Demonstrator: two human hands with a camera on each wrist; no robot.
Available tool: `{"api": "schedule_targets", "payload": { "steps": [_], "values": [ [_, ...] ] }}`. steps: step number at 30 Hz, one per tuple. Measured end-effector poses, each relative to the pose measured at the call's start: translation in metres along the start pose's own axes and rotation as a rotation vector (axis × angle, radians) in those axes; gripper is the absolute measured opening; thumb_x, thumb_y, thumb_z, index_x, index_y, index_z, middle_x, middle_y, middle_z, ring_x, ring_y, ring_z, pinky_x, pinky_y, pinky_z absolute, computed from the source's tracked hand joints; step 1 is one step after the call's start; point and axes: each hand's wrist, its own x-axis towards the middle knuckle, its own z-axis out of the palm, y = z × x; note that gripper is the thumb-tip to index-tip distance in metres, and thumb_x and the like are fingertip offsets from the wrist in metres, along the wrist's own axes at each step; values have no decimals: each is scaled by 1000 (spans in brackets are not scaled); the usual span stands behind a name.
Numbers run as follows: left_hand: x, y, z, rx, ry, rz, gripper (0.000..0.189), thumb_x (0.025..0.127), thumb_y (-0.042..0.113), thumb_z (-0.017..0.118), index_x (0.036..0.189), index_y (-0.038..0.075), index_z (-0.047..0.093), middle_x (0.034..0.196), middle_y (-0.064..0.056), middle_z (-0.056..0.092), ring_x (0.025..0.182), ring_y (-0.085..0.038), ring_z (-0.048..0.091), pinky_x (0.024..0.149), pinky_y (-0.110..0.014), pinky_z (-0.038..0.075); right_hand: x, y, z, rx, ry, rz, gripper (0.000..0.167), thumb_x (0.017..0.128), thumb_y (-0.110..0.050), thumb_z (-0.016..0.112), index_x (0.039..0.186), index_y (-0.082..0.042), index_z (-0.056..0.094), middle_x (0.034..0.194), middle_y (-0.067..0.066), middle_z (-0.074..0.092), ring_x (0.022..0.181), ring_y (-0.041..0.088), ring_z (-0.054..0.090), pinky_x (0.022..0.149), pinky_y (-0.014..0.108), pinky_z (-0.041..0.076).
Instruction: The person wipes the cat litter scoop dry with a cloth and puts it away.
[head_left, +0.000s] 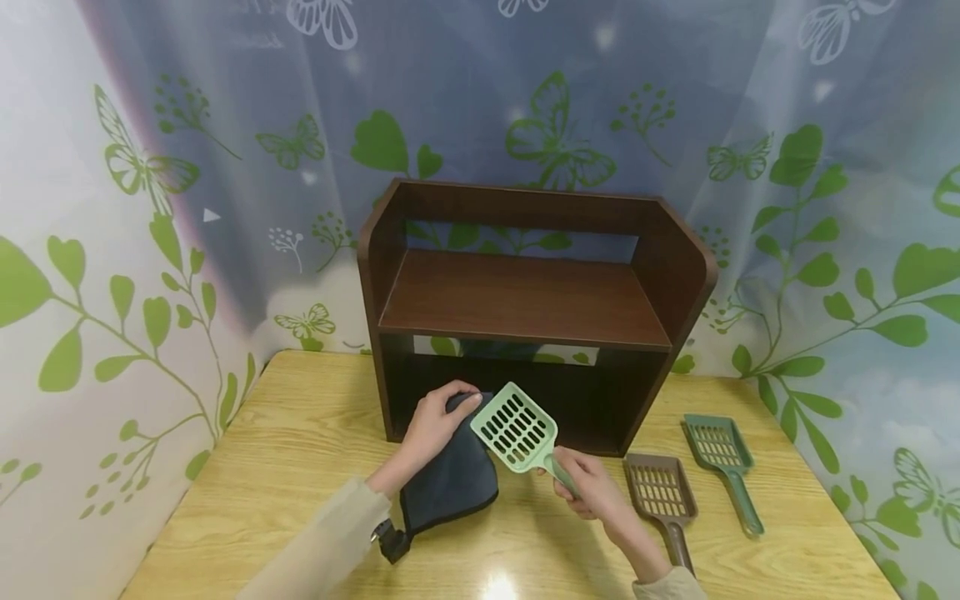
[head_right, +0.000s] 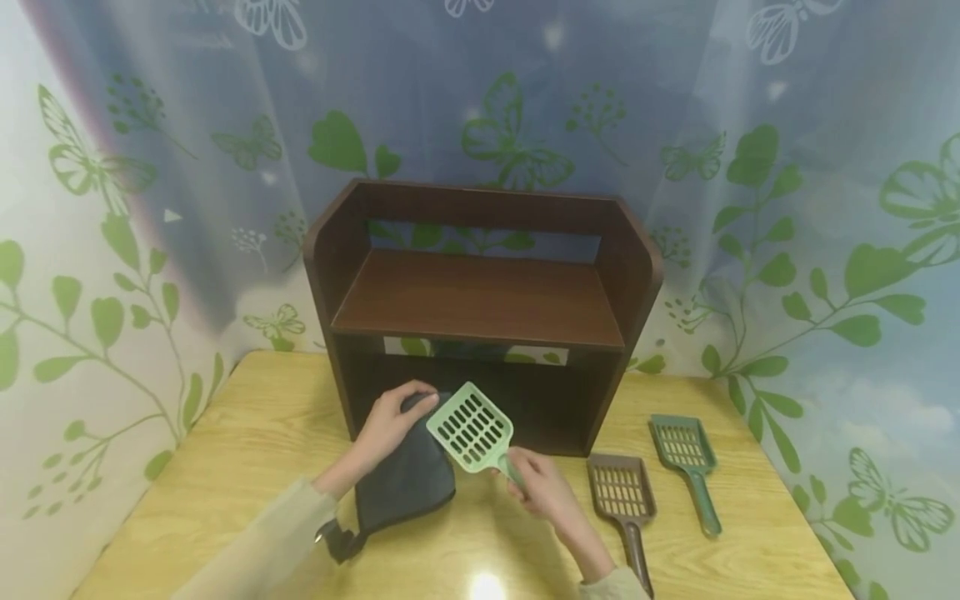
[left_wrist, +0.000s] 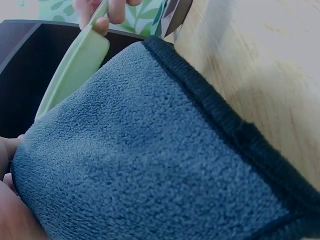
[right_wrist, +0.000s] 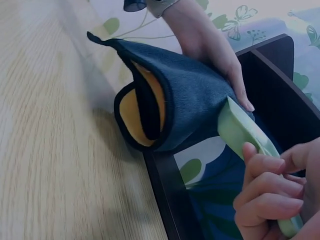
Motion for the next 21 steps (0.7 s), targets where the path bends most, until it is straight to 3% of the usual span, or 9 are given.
{"api": "schedule_targets", "payload": {
  "steps": [7,12,17,21],
  "values": [
    [8,0,-1,0,24,18,24,99,32,67,115,15,73,111,-4,73,90,-18,69,83,-39,52,-1,1,-1,-115,-31,-5,47,111,-33,41,114,8,65,60,0,48,41,4,27,40,18,22],
    [13,4,-3,13,-1,63,24,99,32,67,115,16,73,110,-1,74,88,-15,68,81,-36,53,-1,0,-4,-168,-70,-21,47,110,-34,43,115,5,69,59,-1,47,43,5,26,41,18,23],
    [17,10,-5,70,-84,128,20,98,33,68,112,20,74,110,3,73,93,-13,67,86,-38,53,0,0,-8,-215,-117,-22,52,109,-39,44,115,6,70,58,-3,45,44,4,25,42,18,24],
    [20,12,-7,141,-204,202,15,98,32,69,109,23,74,109,8,72,97,-10,66,89,-36,53,1,1,-11,-254,-164,-37,50,110,-39,43,110,2,72,59,-3,45,44,5,25,42,18,24]
  ]
}}
